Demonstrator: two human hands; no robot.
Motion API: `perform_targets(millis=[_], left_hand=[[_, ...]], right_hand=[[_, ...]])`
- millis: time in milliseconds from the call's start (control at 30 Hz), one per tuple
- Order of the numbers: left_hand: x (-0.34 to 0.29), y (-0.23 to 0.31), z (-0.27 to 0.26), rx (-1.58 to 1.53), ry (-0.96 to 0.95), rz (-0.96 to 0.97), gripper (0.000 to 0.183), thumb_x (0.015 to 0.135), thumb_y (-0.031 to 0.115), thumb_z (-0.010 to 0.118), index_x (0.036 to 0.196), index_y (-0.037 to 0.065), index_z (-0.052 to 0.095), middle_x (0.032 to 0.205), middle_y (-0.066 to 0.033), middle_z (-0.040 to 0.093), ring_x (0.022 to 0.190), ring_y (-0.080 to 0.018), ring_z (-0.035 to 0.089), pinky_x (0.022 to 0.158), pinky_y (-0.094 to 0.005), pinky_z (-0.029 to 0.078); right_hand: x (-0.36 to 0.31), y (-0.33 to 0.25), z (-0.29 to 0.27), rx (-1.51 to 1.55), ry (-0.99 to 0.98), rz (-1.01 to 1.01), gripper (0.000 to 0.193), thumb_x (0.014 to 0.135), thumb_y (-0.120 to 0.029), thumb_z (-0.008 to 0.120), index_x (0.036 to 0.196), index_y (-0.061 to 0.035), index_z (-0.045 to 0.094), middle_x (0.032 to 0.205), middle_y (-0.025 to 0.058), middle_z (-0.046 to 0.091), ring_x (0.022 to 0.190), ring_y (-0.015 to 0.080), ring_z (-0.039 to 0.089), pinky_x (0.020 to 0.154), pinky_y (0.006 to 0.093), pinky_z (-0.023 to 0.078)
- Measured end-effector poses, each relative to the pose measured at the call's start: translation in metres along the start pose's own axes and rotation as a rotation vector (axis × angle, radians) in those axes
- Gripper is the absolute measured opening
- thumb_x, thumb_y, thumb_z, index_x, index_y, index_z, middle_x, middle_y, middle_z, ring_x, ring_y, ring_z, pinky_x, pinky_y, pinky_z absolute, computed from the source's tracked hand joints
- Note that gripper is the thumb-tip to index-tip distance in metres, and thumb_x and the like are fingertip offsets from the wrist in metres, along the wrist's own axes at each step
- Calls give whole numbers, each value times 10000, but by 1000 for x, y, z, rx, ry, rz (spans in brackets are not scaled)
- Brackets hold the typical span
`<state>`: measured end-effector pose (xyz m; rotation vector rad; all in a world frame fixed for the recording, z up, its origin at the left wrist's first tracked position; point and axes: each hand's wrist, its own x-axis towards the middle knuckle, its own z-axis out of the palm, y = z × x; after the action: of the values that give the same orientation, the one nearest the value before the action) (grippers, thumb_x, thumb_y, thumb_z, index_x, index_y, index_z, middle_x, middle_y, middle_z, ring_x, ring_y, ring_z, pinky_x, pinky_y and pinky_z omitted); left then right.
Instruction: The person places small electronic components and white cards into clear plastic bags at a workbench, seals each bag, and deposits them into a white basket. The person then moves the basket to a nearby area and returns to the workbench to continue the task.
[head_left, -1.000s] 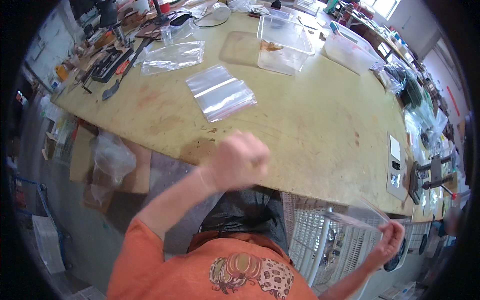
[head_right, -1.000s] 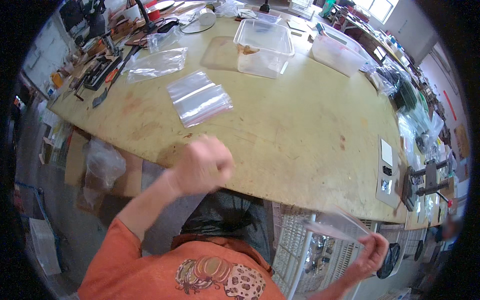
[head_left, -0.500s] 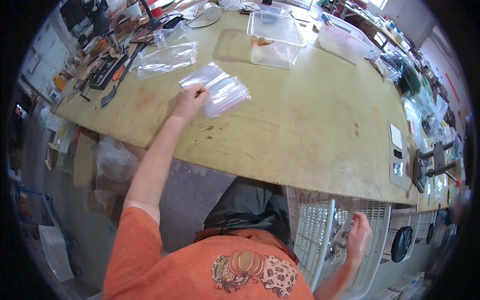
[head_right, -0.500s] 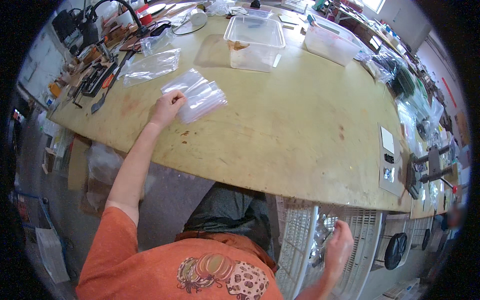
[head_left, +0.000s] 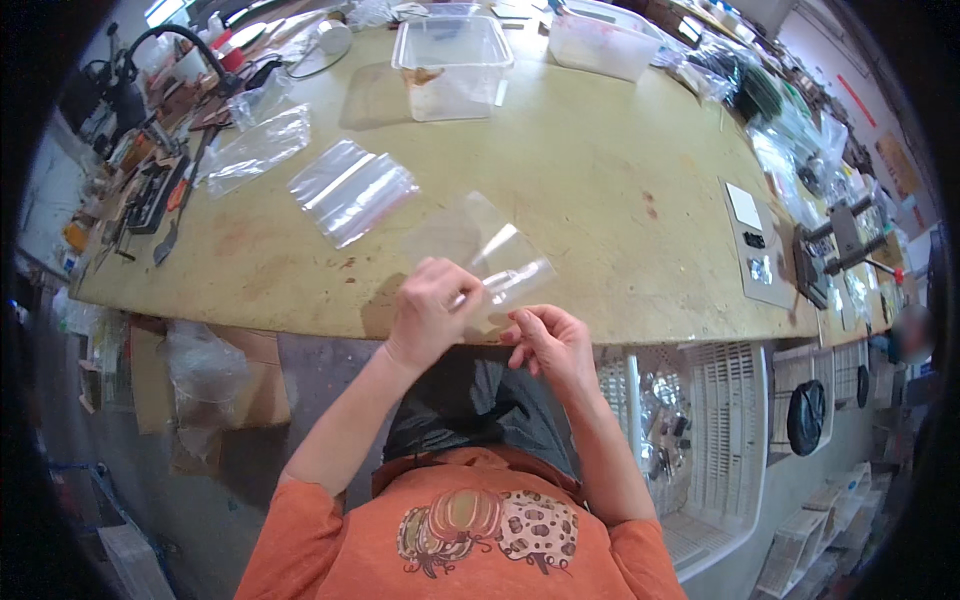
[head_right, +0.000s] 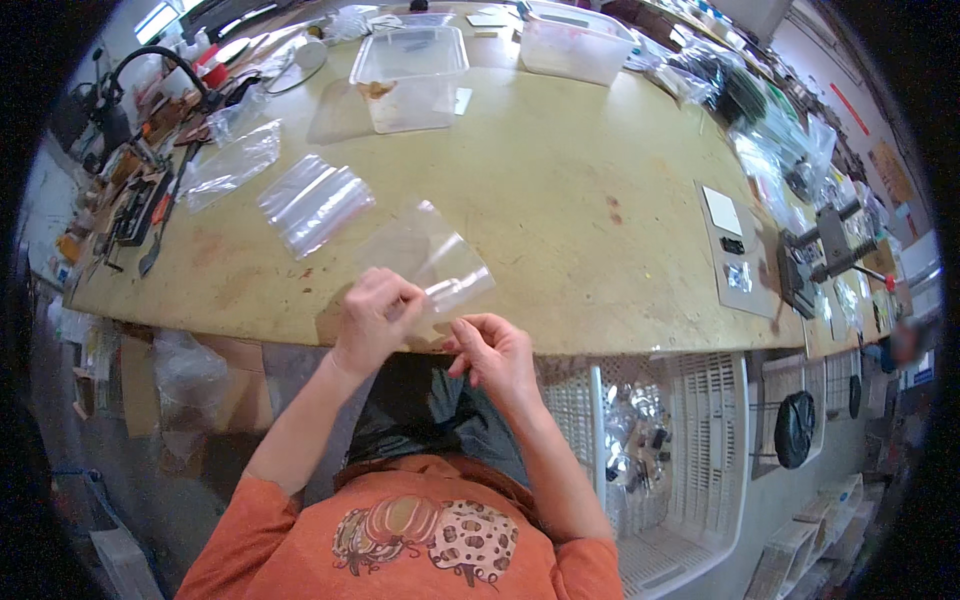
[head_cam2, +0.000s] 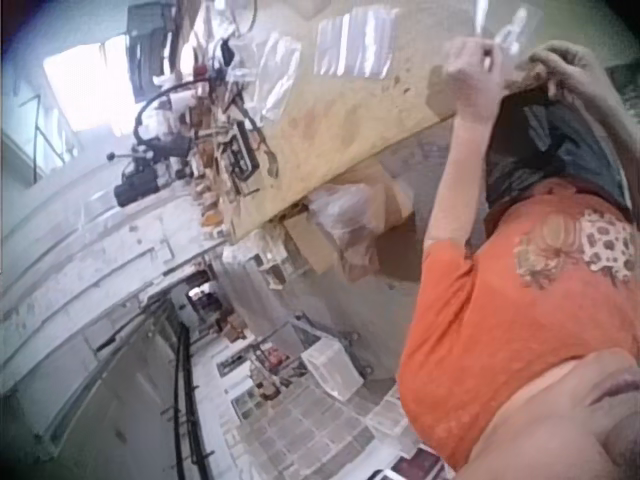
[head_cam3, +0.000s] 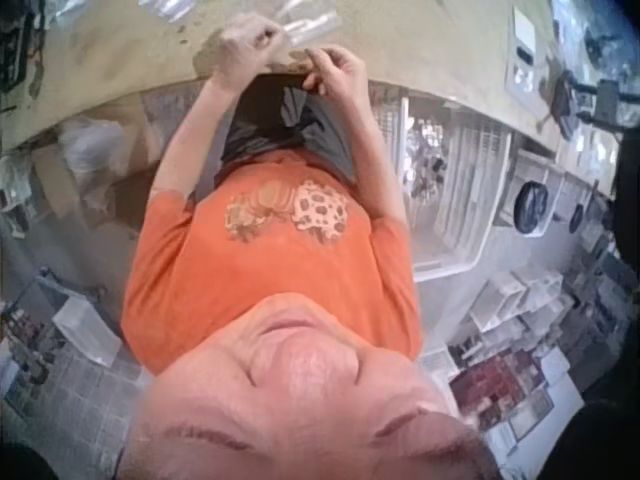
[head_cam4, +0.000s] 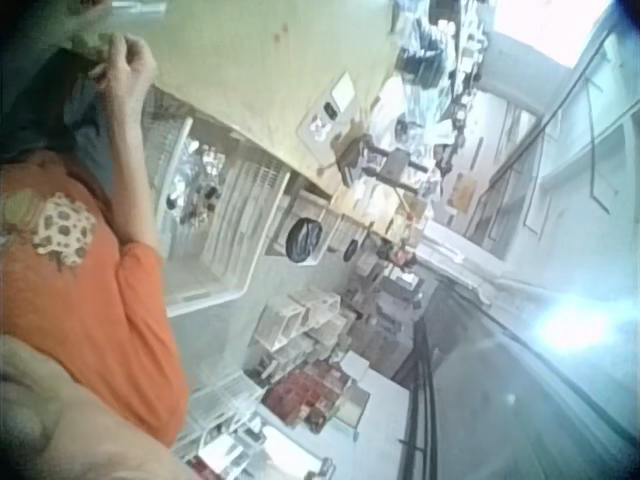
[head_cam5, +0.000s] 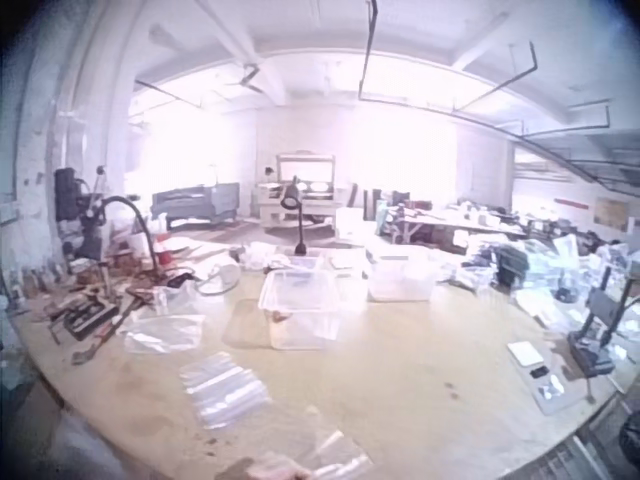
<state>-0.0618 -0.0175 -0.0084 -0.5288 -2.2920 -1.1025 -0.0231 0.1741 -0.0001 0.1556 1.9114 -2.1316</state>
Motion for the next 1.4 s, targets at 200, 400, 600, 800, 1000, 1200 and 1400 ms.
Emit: perform_targets(millis=[200,400,600,800,1000,1200,1400], left_hand=[[-19,16,16,72,-86,81,103,752,59,729,754,77,628,762,-76,616,755,-270,600,709,-382,485],[-24,30,23,-117,-138,-18,107,769,24,723,861,34,669,816,-99,661,780,-276,641,703,-367,520],[-13,38,16,-279,-346,-125,77,788,30,715,859,18,688,845,-116,688,769,-264,675,697,-337,541],[-14,39,32,-125,-188,-191,55,794,20,698,816,26,649,769,-111,636,692,-287,627,634,-372,513],[-13,43,41,75,-228,3,159,750,18,728,824,70,598,828,-93,609,814,-302,590,731,-401,466],[-7,43,38,137,-208,80,185,731,-68,664,842,42,564,852,-129,580,830,-335,567,766,-421,463],[10,37,47,171,-304,73,251,675,-47,641,893,76,615,896,-100,589,875,-308,576,793,-422,452]], right_hand=[[-7,16,-17,101,-34,54,185,1004,-151,565,989,20,635,864,120,720,535,105,623,417,193,420],[-7,23,-12,63,29,-31,152,1002,-136,576,959,-4,637,782,65,688,523,94,601,425,206,423],[-7,29,-10,149,85,-58,165,977,-157,633,910,-7,653,727,44,652,509,81,559,440,210,440],[-7,29,-10,90,60,-26,182,960,-144,607,840,-17,659,658,6,620,515,65,563,446,225,450],[-8,25,-22,-714,335,-366,201,864,-165,691,958,-8,607,667,129,638,544,193,629,521,358,513],[1,-13,-67,-894,451,-297,346,822,-192,725,1084,-52,547,741,114,641,679,273,664,628,348,535],[73,-72,-220,-1052,706,-668,449,815,-263,778,1165,-26,628,1045,176,691,952,351,661,850,433,513]])
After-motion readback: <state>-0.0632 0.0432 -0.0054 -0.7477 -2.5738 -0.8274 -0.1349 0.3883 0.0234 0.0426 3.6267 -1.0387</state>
